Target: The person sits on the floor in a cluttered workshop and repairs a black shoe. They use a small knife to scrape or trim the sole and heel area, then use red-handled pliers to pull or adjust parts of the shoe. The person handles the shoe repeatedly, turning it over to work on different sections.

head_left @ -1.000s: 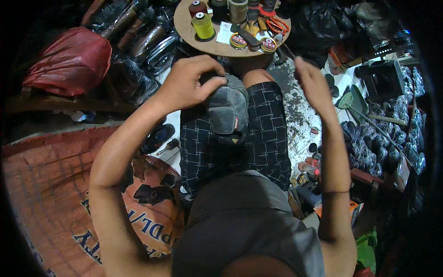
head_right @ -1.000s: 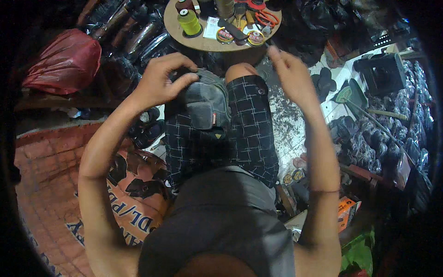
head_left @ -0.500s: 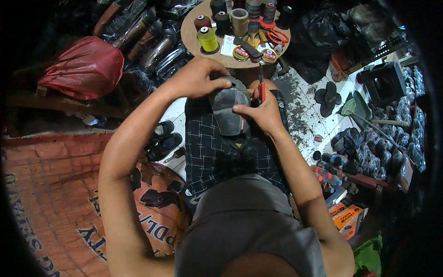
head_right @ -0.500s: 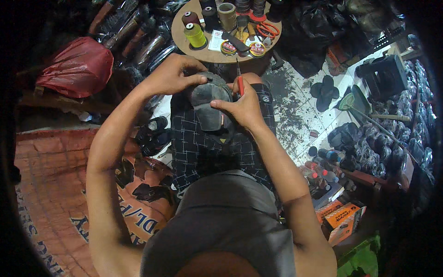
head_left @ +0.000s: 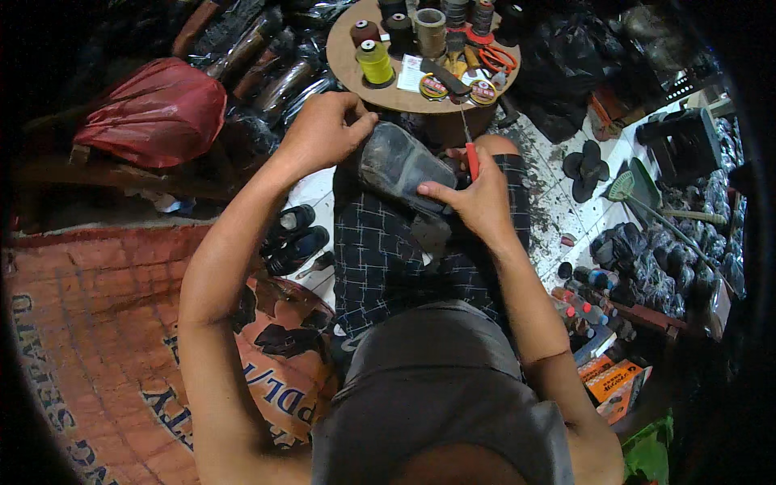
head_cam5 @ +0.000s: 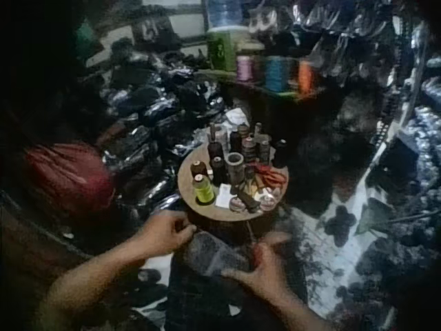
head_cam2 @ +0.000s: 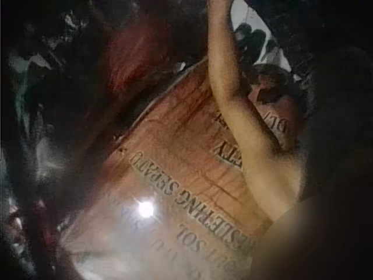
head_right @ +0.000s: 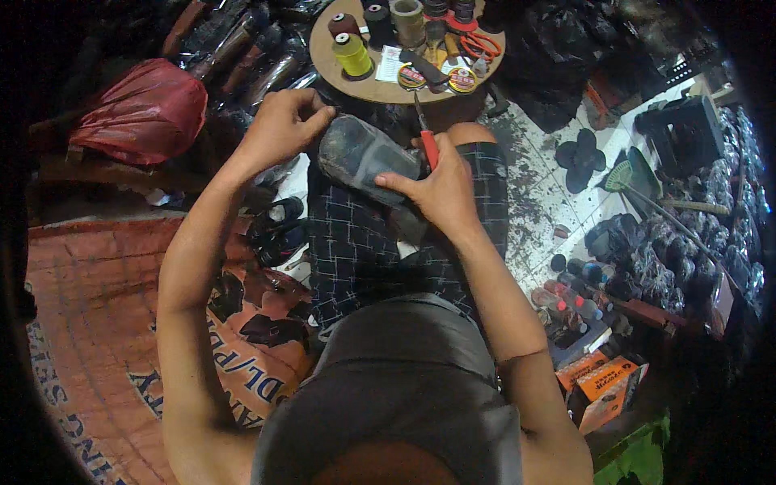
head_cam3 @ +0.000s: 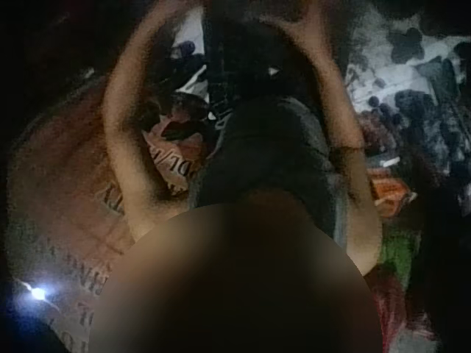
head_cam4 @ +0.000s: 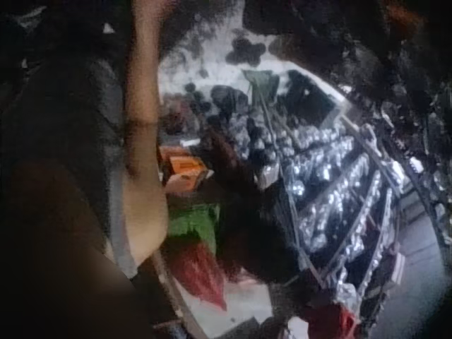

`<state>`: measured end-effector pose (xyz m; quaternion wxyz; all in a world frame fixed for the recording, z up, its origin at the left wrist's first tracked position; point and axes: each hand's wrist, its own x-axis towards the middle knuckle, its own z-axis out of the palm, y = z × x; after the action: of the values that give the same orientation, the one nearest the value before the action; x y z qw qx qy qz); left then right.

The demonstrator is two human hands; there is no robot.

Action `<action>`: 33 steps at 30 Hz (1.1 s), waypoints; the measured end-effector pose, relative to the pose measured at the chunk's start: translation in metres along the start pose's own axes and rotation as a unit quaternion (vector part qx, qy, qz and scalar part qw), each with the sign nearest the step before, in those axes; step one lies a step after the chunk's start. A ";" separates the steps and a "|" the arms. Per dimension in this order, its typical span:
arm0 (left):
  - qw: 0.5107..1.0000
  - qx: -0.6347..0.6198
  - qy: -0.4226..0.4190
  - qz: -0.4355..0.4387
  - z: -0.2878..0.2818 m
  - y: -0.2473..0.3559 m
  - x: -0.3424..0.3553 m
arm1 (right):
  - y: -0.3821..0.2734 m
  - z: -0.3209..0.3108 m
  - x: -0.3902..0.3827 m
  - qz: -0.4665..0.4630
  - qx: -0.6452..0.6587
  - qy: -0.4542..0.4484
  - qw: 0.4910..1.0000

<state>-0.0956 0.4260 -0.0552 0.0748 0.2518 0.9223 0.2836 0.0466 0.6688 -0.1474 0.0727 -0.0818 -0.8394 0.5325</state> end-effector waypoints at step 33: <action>0.954 -0.117 -0.118 0.250 -0.012 -0.046 -0.039 | 0.059 0.013 0.035 0.054 0.181 -0.123 0.974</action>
<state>-0.0852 0.3676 -0.0715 0.1382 0.4957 0.7748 0.3672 0.0134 0.6892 -0.2049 -0.0460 -0.0466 -0.7262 0.6843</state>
